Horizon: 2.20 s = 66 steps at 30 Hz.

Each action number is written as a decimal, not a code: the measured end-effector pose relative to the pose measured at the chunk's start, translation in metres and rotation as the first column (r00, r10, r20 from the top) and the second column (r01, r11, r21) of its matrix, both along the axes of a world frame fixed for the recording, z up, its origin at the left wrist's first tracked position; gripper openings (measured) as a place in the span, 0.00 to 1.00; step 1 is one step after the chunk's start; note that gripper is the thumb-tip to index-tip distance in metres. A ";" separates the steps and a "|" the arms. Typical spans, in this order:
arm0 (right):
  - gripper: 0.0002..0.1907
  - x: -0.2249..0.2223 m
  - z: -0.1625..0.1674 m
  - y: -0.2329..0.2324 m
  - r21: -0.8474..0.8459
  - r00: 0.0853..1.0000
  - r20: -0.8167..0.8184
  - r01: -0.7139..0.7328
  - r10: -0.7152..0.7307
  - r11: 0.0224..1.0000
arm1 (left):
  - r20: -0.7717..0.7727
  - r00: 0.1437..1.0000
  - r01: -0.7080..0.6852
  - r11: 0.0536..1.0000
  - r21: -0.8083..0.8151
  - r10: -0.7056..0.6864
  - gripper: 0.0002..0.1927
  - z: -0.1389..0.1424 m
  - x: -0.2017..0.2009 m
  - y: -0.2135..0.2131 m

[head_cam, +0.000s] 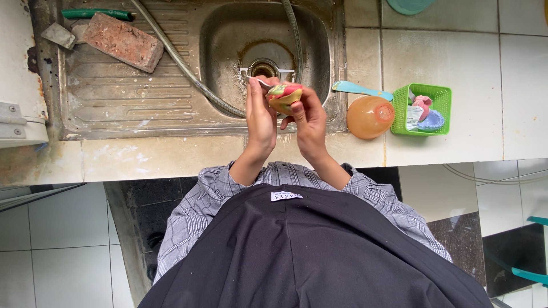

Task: The person holds a blue dental impression against a benchtop model trimmer, grinding its edge. They then carry the impression to a sink counter, pick a stone dental model from a green basket, fit it into the impression, and use a metal spatula tool to trim and clean the model's edges while turning it over repeatedly.

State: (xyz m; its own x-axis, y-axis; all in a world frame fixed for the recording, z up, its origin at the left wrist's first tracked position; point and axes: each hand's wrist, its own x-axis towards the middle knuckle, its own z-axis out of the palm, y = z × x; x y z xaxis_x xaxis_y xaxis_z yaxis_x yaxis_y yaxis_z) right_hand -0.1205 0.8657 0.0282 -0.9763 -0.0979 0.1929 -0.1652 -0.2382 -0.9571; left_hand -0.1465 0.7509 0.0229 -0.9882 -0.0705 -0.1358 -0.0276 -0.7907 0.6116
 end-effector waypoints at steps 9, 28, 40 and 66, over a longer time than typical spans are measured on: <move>0.24 0.007 0.028 -0.011 0.589 0.889 -0.454 0.248 0.061 0.769 | -0.030 1.000 0.005 0.960 0.278 0.003 0.21 0.001 -0.002 0.001; 0.24 0.008 0.019 0.014 0.557 0.897 -0.427 0.161 0.115 0.815 | 0.005 0.999 -0.034 0.989 0.144 0.034 0.22 0.010 0.015 0.009; 0.19 0.022 0.044 0.021 0.582 0.881 -0.469 0.264 0.052 0.769 | 0.096 0.994 0.014 0.961 0.274 -0.042 0.22 -0.007 0.022 0.030; 0.22 0.019 0.001 0.288 -0.234 0.966 0.254 0.008 0.053 0.972 | -0.137 0.985 0.037 0.898 -0.439 -0.107 0.14 0.017 0.002 0.253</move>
